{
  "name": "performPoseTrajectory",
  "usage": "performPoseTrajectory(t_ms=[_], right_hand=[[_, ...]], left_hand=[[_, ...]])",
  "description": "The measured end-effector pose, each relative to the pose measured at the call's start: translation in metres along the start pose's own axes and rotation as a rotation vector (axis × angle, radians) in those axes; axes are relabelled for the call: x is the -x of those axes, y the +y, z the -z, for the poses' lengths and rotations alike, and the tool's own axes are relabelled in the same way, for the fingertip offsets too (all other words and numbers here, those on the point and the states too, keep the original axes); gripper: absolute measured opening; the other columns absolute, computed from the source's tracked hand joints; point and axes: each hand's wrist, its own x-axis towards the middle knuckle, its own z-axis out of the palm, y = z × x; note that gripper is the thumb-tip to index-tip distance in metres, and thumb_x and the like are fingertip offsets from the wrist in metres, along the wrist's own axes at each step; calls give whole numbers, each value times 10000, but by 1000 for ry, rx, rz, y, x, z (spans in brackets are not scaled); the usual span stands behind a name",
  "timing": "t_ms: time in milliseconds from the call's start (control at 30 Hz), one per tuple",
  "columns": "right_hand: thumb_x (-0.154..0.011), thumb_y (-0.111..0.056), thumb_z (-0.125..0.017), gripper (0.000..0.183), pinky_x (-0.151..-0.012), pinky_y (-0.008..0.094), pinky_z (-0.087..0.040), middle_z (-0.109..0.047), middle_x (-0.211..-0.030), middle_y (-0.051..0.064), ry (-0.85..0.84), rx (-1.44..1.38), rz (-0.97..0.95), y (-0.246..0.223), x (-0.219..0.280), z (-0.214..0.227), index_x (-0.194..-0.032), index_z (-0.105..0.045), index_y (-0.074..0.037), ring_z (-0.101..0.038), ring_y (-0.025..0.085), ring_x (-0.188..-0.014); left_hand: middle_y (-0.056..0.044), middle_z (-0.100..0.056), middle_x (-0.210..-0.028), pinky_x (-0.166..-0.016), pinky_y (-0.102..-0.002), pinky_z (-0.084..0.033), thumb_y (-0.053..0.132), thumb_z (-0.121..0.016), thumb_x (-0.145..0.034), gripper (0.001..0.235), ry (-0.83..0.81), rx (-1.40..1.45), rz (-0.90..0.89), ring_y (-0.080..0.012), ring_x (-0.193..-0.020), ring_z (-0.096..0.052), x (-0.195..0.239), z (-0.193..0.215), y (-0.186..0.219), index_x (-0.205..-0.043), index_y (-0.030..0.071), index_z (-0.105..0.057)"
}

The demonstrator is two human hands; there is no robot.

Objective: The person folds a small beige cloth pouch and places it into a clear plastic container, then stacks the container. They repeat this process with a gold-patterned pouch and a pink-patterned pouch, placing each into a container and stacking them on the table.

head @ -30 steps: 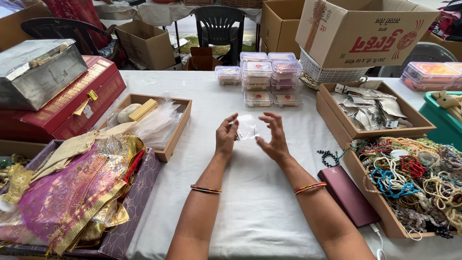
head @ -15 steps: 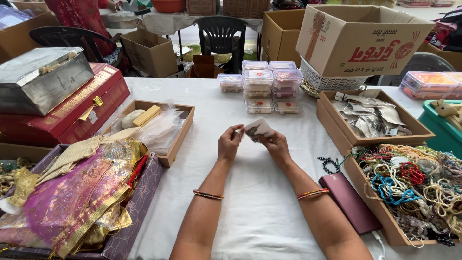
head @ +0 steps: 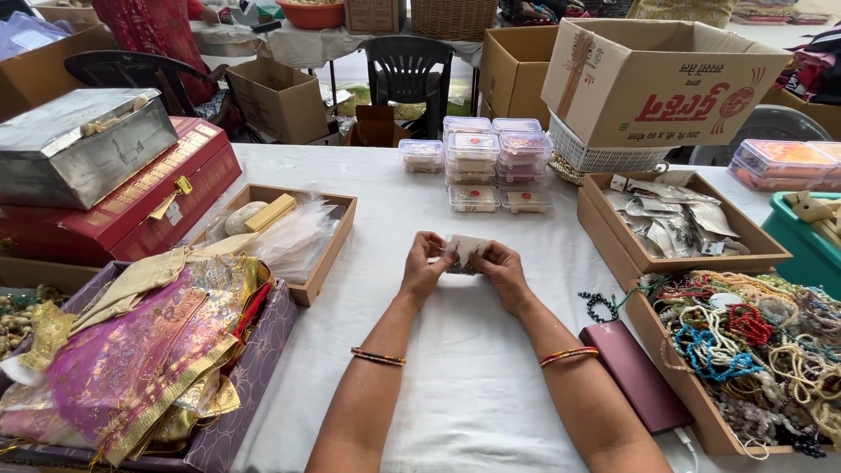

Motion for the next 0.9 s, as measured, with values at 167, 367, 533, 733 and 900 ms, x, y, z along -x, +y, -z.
performPoseTrajectory(t_ms=[167, 367, 533, 733, 900], right_hand=[[-911, -118, -791, 132, -776, 260, -541, -724, -907, 14, -17, 74, 30, 13, -1, 3, -940, -677, -59, -652, 78, -839], [-932, -135, -761, 129, -660, 252, -544, -714, -786, 13, 139, 582, 286, 5, 10, -21, -922, -665, -50, -645, 72, -715], [-946, -195, -741, 172, -628, 302, -513, -690, -755, 27, 101, 755, 172, -17, 21, -33, -936, -681, -34, -595, 107, -670], [-977, -283, -723, 263, -645, 305, -513, -686, -771, 47, 112, 714, 23, -19, 20, -31, -943, -690, -25, -584, 124, -688], [-955, -288, -728, 240, -687, 312, -530, -724, -804, 36, 73, 787, 5, -21, 23, -34, -990, -715, -52, -627, 126, -720]], left_hand=[[-45, -682, -1016, -766, -309, -572, 112, -786, -852, 358, 209, -285, -220, -148, -898, -662, 14, -5, 65, -1134, 81, -568], [-71, -679, -980, -678, -326, -567, 94, -734, -895, 155, 498, -418, -374, -185, -788, -695, -16, 13, 92, -1026, 81, -650], [-75, -634, -1139, -893, -404, -550, 368, -815, -857, 362, 178, -1241, -267, -251, -1066, -649, -48, 76, 169, -1129, 171, -679], [-47, -633, -1315, -1042, -493, -502, 626, -865, -688, 764, -66, -1793, 312, -244, -1301, -573, 16, 202, 283, -1312, 235, -664], [-107, -710, -1318, -1042, -427, -543, 592, -882, -707, 756, -258, -1834, 755, -268, -1218, -674, 67, 302, 289, -1281, 130, -709]])
